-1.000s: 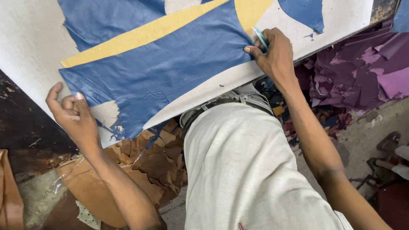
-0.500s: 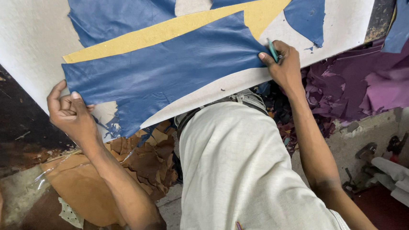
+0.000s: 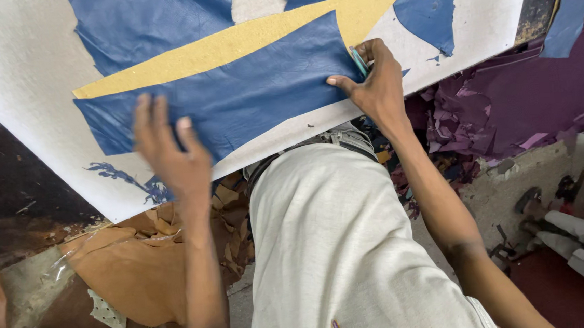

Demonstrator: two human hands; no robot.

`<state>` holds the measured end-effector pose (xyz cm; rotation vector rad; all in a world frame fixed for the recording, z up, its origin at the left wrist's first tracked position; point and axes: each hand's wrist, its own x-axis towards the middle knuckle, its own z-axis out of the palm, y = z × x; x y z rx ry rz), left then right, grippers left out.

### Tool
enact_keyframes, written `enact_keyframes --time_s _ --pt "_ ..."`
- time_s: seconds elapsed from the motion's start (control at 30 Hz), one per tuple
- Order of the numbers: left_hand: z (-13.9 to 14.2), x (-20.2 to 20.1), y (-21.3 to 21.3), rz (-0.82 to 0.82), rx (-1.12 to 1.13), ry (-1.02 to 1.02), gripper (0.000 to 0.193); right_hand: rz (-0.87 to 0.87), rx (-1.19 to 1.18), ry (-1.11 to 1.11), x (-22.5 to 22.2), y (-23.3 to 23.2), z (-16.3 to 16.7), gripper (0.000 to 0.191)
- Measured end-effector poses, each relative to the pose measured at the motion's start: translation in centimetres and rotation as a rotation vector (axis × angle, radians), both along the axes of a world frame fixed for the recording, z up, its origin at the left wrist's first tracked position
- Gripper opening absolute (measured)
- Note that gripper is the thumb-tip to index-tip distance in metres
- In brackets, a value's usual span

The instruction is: The person places a cardboard pattern on a blue leather hide and uses a utility knife to cut around the pattern. They repeat this process with different pattern sizes, repositioning the hide and patterns as needed to produce multiple leather pieces.

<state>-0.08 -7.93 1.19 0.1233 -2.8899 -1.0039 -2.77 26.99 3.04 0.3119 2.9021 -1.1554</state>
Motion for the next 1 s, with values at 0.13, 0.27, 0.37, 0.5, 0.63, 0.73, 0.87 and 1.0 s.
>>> enact_keyframes --time_s 0.13,0.27,0.37,0.5,0.63,0.73,0.87,1.0 --pt "-1.8 -1.2 8.8 -0.317 0.006 -0.168 0.070 -0.024 0.159 -0.234 -0.8 -1.3 0.4 0.050" --pt "-2.7 -1.4 11.1 -0.293 -0.209 -0.200 0.069 0.062 0.131 -0.167 -0.5 -2.2 1.0 0.040" --pt "-2.8 -1.4 11.0 -0.277 -0.206 -0.240 0.068 0.013 0.007 -0.271 -0.6 -2.8 1.2 0.052" --pt "-3.2 -1.3 11.1 -0.277 -0.234 -0.271 0.065 0.080 -0.137 -0.286 -0.6 -3.4 1.4 0.033" --pt "-3.5 -1.2 11.1 -0.276 -0.288 -0.268 0.064 -0.005 -0.189 -0.426 -0.2 -2.9 1.5 0.049" --pt "-3.5 -1.2 11.1 -0.267 -0.293 -0.267 0.064 -0.013 -0.168 -0.370 -0.3 -2.4 1.2 0.053" --pt "-3.7 -1.5 10.9 -0.271 -0.249 -0.269 0.064 -0.012 -0.145 -0.370 -0.5 -2.2 0.9 0.044" --pt "-3.8 -0.9 9.8 -0.310 -0.065 -0.204 0.063 0.197 -0.333 -0.231 -0.5 -0.6 0.7 0.030"
